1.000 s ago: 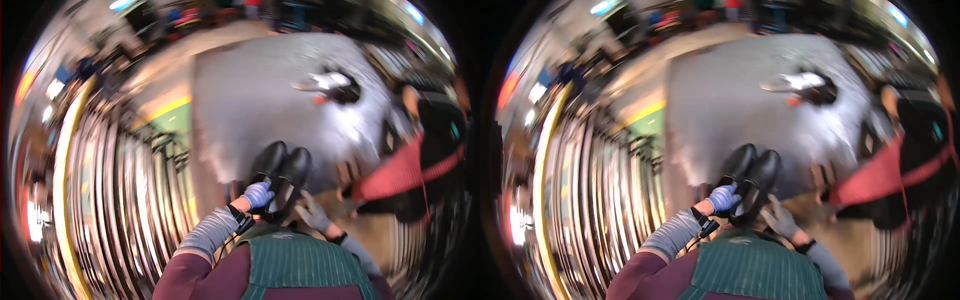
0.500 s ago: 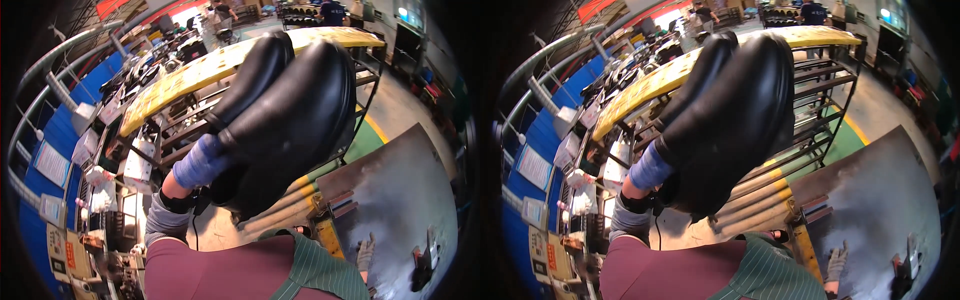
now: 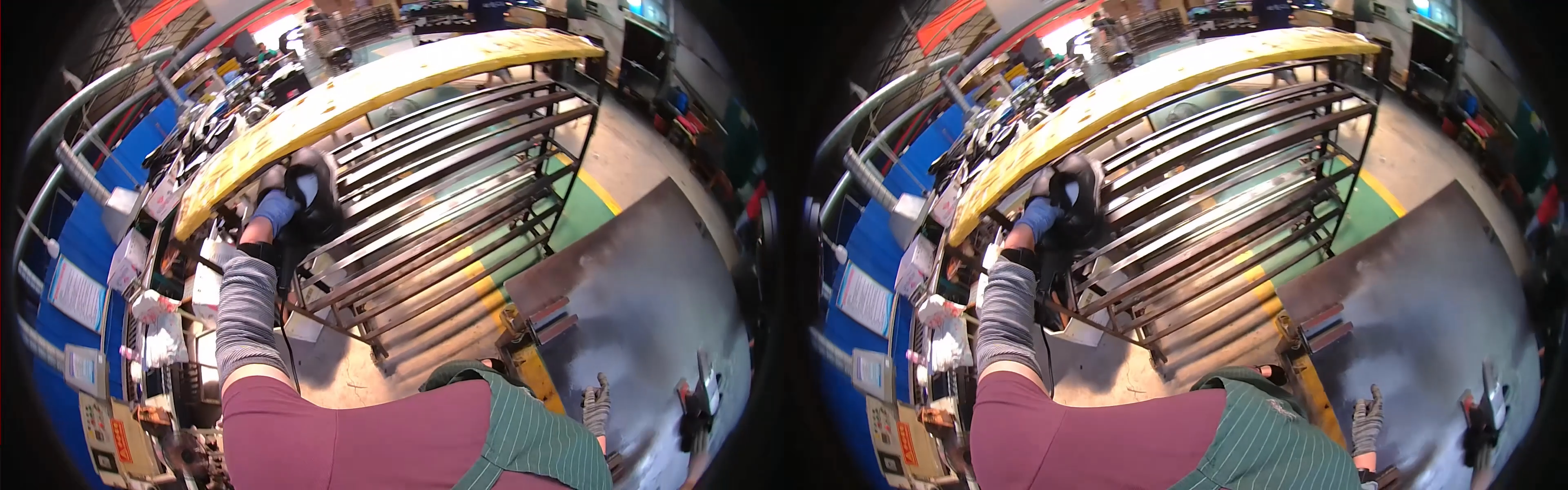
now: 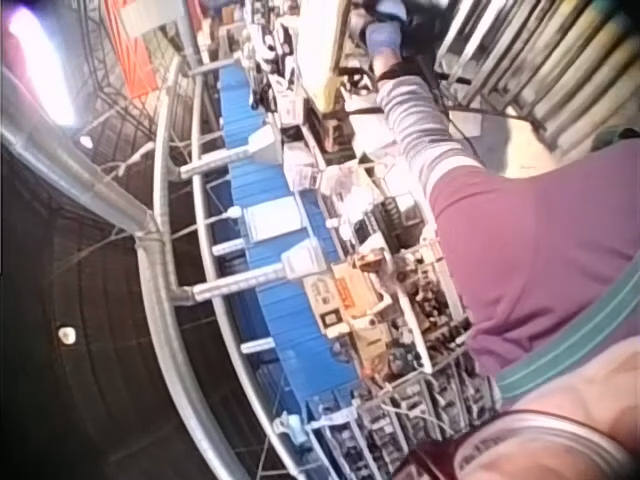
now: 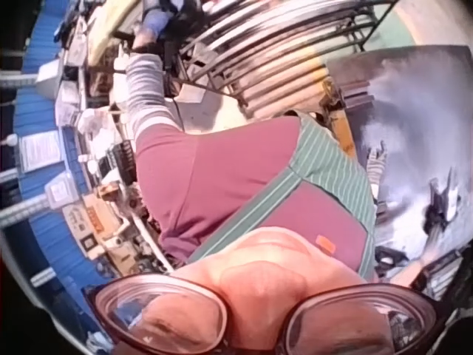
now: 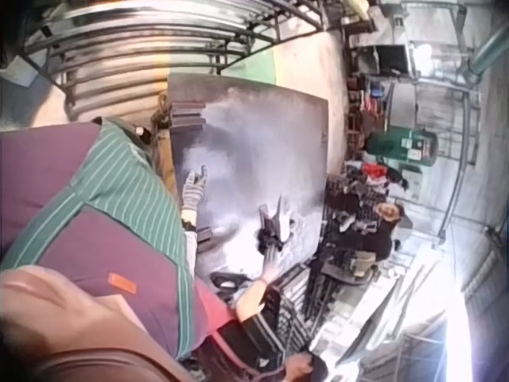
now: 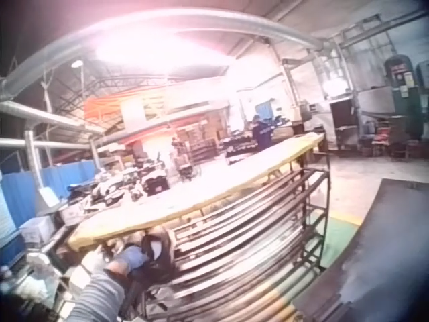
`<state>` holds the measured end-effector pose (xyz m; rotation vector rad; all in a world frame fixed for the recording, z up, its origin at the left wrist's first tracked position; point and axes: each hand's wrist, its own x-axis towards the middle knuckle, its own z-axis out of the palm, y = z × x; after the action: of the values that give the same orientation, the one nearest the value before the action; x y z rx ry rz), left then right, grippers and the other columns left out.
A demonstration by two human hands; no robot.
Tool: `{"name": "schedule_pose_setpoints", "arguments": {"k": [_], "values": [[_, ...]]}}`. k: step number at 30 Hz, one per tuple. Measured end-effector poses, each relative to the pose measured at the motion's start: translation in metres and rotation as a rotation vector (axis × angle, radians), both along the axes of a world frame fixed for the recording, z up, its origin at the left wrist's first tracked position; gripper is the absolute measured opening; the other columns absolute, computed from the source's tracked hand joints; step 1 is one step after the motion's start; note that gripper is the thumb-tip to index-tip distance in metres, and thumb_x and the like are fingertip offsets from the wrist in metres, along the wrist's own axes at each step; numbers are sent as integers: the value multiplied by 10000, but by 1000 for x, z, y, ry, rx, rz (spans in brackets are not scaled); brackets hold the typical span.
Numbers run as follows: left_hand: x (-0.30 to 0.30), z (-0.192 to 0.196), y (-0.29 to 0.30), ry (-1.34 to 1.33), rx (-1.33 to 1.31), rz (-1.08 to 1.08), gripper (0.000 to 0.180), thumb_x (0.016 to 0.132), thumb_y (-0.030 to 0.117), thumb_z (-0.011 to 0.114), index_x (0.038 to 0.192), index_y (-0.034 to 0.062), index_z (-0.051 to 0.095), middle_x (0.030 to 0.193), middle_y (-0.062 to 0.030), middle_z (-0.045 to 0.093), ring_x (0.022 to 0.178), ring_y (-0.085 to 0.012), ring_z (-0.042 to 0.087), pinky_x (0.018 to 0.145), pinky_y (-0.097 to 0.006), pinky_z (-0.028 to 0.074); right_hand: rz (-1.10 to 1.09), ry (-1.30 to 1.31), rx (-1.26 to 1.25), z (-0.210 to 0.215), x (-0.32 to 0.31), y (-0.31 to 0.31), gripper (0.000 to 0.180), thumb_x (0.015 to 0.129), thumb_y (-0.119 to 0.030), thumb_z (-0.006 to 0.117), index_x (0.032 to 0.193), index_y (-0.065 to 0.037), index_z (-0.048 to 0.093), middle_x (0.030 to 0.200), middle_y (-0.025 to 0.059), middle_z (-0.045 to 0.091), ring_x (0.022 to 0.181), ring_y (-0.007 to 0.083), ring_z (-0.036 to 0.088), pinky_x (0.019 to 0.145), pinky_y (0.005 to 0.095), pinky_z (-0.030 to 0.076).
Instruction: The recorder is processing manufactured shoes by inspecting them on a metal table and transferring them to storage racks in a factory finishing area.
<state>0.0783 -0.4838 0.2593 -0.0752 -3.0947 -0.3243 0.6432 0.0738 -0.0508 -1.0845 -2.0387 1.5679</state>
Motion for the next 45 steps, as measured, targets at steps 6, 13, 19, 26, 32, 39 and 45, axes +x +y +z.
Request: {"name": "schedule_pose_setpoints", "arguments": {"k": [6,13,19,26,32,39,45], "values": [[36,34,106,77,-331,119,645,827,578,507,1199,55,577,1196,-231,590,1088,-383,584,915,-452,461,-218,-292,139,2,76,-35,483,893,-158,567,1347,-69,428,827,40,583,703,119,526,679,292,465],[134,-129,299,196,559,-881,266,888,150,586,1117,16,594,1121,-143,612,1006,-249,594,896,-353,481,-264,-325,332,-2,99,-85,506,863,-315,610,1298,-102,462,990,195,658,939,362,624,835,448,480],[174,-453,312,-1062,-540,-1773,415,899,359,519,1222,109,593,1153,-155,633,1094,-327,586,930,-390,454,-346,-432,-33,-44,132,-130,469,872,-345,607,1215,-32,541,1067,222,637,993,361,614,855,424,479],[180,-448,374,-845,-417,-1934,416,899,397,517,1165,95,623,1120,-151,647,1070,-311,601,920,-383,459,-592,-448,-290,-57,151,-182,491,862,-361,623,1211,-24,547,1113,219,627,1032,357,607,883,410,482],[199,-277,578,-1374,237,-1346,419,910,331,600,1172,4,589,1017,-131,672,886,-204,656,794,-331,528,-660,-308,-157,-45,89,-94,500,877,-360,637,1226,-18,530,1063,177,638,955,274,631,847,367,495],[192,-247,822,-1132,405,-1352,633,842,464,649,1206,-45,552,1049,-148,640,881,-175,629,763,-290,522,-683,-172,-168,16,20,88,670,880,-441,619,1347,-8,411,1331,203,481,1246,287,460,990,369,422],[299,-197,1012,-1532,537,-1184,682,792,461,713,1221,-43,547,1100,-153,650,948,-231,654,814,-337,528,-1066,261,-182,-3,85,250,898,870,-553,562,1443,25,182,1506,190,246,1391,313,242,1135,391,221]]}}
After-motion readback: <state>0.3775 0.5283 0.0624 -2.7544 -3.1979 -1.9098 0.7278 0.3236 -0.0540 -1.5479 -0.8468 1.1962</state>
